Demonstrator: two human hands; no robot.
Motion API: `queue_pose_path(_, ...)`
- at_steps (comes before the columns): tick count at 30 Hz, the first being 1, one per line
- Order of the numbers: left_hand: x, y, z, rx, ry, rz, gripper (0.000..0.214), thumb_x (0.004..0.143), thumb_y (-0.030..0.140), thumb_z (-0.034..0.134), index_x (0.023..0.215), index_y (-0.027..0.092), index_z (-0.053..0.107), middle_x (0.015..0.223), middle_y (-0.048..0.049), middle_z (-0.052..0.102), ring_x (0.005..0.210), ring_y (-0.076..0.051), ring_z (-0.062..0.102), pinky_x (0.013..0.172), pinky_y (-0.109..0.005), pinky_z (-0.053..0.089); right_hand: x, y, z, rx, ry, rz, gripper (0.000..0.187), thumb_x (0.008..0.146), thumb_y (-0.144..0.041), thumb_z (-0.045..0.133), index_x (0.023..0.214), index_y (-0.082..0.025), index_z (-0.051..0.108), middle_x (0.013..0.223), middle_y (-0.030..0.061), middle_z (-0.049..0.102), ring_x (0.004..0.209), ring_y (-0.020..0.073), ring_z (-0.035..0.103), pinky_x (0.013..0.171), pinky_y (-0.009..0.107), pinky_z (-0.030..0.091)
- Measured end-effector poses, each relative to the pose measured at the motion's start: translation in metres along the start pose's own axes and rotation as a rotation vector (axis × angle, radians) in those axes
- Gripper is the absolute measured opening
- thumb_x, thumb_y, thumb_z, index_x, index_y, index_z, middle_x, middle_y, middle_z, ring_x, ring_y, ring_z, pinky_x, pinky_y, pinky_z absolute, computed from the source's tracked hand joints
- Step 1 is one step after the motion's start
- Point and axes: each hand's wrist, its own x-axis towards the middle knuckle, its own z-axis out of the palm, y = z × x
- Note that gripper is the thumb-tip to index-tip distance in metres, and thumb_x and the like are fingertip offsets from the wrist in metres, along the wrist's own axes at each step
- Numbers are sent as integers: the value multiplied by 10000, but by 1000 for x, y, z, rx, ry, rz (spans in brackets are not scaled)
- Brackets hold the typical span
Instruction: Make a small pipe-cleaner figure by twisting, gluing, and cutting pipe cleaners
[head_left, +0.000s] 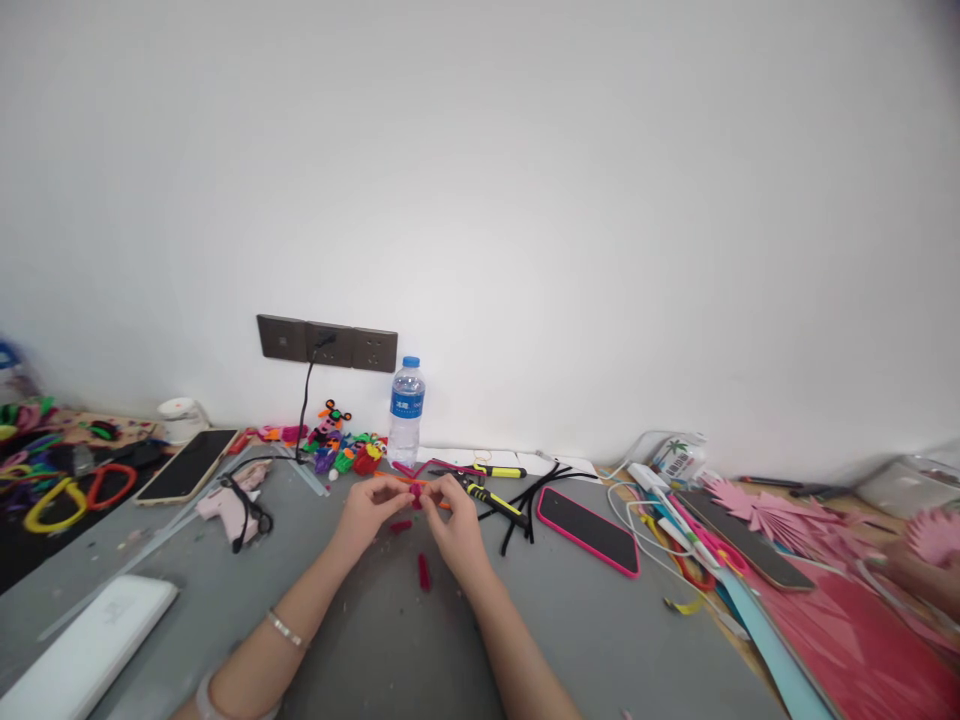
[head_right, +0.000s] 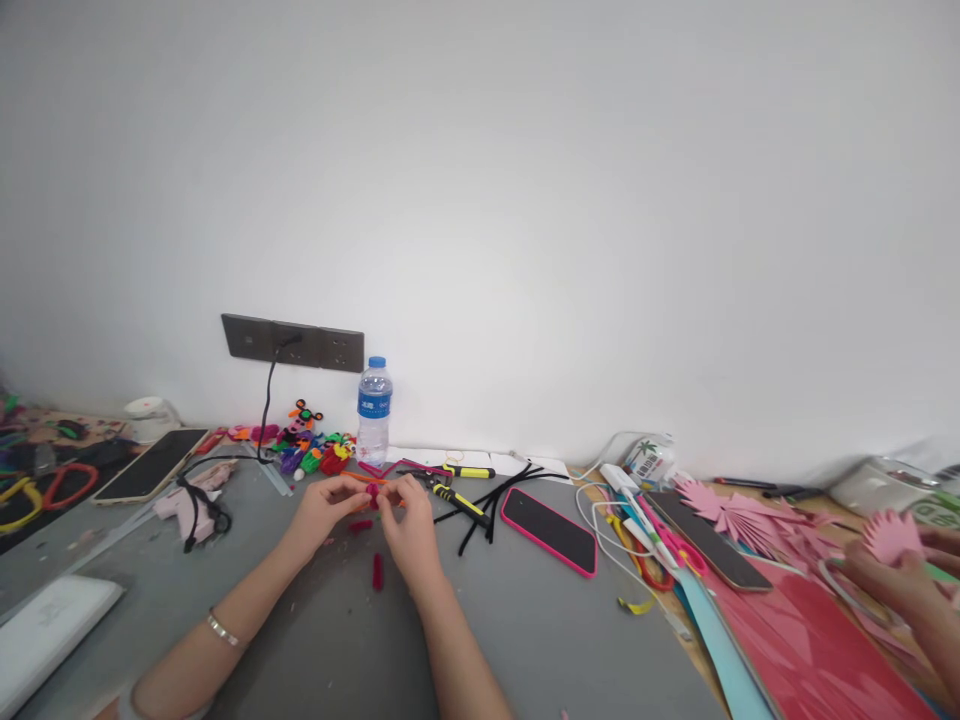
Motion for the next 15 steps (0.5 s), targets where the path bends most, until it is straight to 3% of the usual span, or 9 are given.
queue_pose_path(15,-1,1,1,45,24,-30,184,609,302,768,655,143,686,629,-22,705,590,-164,644,603,-255,512,-1,-4,-1,-10,10,6,130,819,-149,513,704,-206,534,725,10,553,695,166,520,668,285,424)
